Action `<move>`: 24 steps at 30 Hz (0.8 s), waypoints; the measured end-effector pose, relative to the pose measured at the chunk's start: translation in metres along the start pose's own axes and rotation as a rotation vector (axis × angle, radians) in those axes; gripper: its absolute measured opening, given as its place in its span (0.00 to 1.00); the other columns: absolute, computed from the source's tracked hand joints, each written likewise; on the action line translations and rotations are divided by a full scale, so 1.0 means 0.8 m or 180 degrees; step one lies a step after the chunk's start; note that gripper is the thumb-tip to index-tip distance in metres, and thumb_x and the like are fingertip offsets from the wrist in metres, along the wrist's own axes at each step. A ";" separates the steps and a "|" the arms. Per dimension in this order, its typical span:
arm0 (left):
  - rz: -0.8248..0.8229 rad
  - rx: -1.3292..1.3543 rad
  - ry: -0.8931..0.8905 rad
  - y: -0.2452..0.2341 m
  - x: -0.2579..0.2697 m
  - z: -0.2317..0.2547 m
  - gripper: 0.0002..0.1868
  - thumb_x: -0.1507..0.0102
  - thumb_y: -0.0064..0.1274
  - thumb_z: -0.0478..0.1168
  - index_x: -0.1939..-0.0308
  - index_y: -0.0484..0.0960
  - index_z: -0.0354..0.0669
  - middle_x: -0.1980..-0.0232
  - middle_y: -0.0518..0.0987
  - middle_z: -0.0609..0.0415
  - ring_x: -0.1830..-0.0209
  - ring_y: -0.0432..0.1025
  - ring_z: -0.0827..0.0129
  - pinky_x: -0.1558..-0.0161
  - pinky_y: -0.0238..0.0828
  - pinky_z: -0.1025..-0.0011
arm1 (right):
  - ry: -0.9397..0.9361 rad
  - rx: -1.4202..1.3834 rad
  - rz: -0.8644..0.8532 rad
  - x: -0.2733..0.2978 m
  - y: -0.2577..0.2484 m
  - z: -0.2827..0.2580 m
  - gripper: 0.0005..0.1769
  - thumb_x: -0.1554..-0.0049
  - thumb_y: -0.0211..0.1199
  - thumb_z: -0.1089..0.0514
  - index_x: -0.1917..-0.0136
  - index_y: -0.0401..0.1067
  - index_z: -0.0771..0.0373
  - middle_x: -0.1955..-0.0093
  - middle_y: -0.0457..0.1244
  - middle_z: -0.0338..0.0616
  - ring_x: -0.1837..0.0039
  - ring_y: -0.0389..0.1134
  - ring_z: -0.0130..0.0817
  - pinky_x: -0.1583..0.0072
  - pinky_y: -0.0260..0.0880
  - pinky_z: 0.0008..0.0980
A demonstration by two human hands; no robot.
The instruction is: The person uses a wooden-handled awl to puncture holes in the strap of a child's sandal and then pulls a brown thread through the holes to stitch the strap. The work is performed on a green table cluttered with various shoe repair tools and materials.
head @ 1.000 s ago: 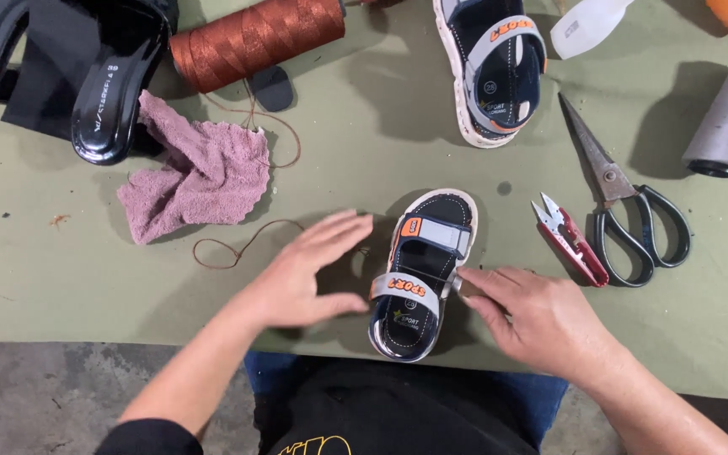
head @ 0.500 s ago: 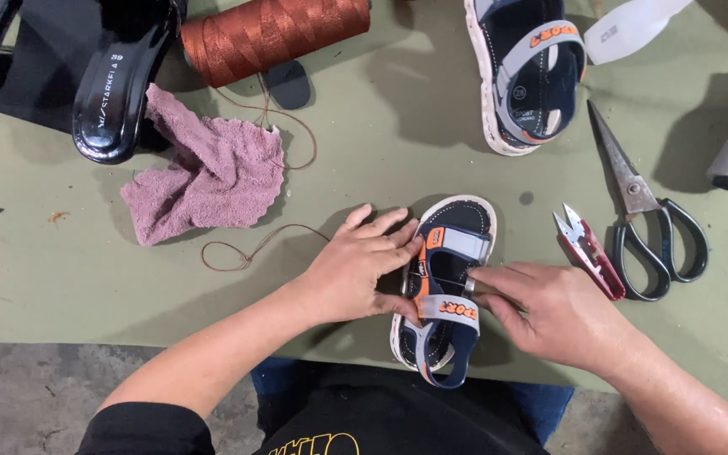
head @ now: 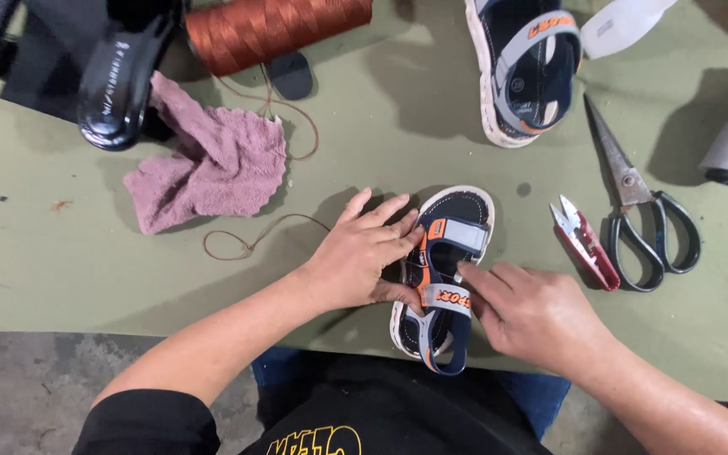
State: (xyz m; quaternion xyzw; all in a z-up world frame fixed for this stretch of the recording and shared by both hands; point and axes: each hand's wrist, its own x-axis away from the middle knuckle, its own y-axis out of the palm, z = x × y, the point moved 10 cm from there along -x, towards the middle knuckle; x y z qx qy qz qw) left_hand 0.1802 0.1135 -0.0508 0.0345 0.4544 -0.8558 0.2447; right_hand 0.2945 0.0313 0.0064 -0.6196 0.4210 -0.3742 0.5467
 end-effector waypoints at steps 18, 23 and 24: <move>-0.0074 0.0081 -0.0283 -0.013 0.011 -0.004 0.57 0.51 0.49 0.81 0.31 0.73 0.42 0.31 0.76 0.48 0.24 0.61 0.47 0.27 0.43 0.35 | 0.0984 -0.1791 -0.0242 0.015 0.039 0.024 0.19 0.42 0.60 0.58 0.37 0.74 0.52 0.58 0.72 0.39 0.64 0.71 0.43 0.58 0.72 0.37; -0.0489 0.0644 -0.0617 -0.008 0.034 -0.003 0.55 0.50 0.58 0.74 0.28 0.70 0.45 0.28 0.74 0.56 0.23 0.60 0.55 0.24 0.42 0.45 | 0.0948 -0.2225 -0.0111 0.058 0.047 0.012 0.20 0.41 0.59 0.57 0.36 0.74 0.58 0.48 0.75 0.44 0.52 0.78 0.40 0.49 0.78 0.35; -0.0494 0.0701 -0.0624 -0.008 0.039 0.000 0.50 0.48 0.60 0.71 0.30 0.73 0.46 0.31 0.76 0.57 0.25 0.63 0.56 0.24 0.44 0.47 | 0.1002 -0.2262 -0.0094 0.069 0.052 0.012 0.20 0.41 0.58 0.56 0.35 0.73 0.57 0.47 0.74 0.43 0.53 0.78 0.39 0.51 0.78 0.34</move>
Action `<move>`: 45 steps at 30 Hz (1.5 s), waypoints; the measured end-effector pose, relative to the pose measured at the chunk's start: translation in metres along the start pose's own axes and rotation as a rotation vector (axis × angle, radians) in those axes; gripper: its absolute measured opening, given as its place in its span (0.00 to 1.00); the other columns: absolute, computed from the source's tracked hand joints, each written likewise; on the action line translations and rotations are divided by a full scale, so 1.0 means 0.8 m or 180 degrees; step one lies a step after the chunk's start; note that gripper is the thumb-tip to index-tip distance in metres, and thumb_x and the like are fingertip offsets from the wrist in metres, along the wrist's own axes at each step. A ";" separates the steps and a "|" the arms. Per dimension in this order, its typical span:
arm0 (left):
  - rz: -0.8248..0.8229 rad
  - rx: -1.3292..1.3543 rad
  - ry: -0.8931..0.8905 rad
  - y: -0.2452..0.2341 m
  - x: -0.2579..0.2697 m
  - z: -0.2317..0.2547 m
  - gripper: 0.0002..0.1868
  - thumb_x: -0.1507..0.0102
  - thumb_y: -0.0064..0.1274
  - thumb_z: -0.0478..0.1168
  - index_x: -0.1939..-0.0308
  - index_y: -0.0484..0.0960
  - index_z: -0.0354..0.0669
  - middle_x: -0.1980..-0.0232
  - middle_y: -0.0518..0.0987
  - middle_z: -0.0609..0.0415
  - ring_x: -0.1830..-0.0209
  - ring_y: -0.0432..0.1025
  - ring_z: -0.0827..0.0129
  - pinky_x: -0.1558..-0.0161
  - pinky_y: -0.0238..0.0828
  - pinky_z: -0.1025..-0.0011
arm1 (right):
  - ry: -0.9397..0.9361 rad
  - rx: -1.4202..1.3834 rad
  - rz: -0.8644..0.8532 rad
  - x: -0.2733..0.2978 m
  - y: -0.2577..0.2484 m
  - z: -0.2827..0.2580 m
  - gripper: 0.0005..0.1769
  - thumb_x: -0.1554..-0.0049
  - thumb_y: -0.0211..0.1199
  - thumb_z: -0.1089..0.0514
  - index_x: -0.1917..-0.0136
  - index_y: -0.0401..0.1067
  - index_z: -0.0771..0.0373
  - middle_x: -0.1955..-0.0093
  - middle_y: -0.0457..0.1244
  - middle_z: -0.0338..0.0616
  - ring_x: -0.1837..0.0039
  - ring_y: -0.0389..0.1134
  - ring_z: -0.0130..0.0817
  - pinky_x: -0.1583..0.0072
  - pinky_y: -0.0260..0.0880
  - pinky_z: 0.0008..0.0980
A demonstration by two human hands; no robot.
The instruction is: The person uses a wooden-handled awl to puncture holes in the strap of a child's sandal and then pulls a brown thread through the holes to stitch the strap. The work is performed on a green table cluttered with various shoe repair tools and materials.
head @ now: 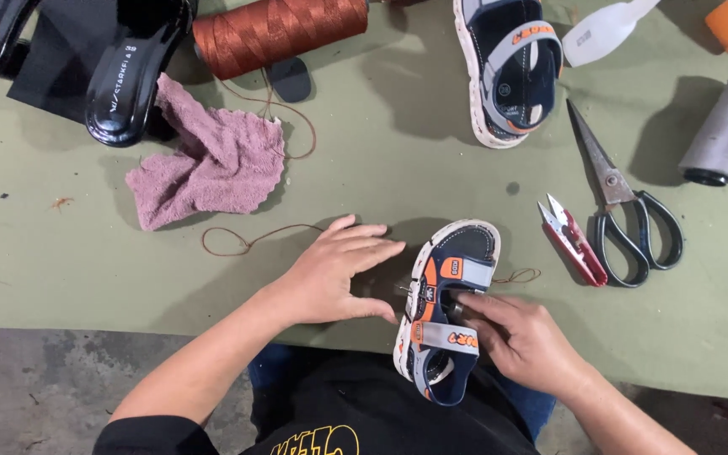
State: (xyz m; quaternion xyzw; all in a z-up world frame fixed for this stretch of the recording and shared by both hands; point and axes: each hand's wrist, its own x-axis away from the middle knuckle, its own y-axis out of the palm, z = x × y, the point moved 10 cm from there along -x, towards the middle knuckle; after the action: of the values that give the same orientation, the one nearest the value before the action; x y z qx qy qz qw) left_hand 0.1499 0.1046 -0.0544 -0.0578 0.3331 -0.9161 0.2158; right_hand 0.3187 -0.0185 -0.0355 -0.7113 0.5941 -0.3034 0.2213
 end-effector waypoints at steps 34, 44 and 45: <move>0.2240 -0.0100 -0.0453 -0.062 0.077 0.044 0.15 0.38 0.63 0.45 0.48 0.83 0.48 0.42 0.76 0.48 0.45 0.72 0.62 0.45 0.67 0.65 | 0.0433 -0.0803 0.0768 0.041 0.034 0.002 0.33 0.38 0.49 0.37 0.35 0.72 0.65 0.53 0.72 0.41 0.57 0.72 0.30 0.56 0.72 0.31; -0.0531 0.3524 -0.1561 0.060 0.026 0.037 0.31 0.37 0.51 0.53 0.33 0.71 0.42 0.42 0.80 0.55 0.46 0.76 0.74 0.44 0.76 0.73 | -0.0030 -0.0819 0.0901 0.041 0.030 -0.033 0.28 0.37 0.52 0.42 0.38 0.72 0.67 0.48 0.72 0.45 0.51 0.75 0.36 0.51 0.74 0.32; -0.0724 0.4003 -0.1520 0.074 0.025 0.045 0.29 0.34 0.49 0.53 0.34 0.72 0.41 0.43 0.81 0.54 0.48 0.76 0.74 0.46 0.76 0.73 | -0.0023 -0.0870 0.0921 0.042 0.027 -0.031 0.28 0.37 0.52 0.42 0.38 0.72 0.67 0.51 0.72 0.44 0.54 0.74 0.34 0.52 0.73 0.31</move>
State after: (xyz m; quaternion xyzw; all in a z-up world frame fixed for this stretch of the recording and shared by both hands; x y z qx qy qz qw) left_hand 0.1616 0.0343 -0.0652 -0.1566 -0.3275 -0.9146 0.1783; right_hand 0.2894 -0.0545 -0.0266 -0.6430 0.7251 -0.1824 0.1660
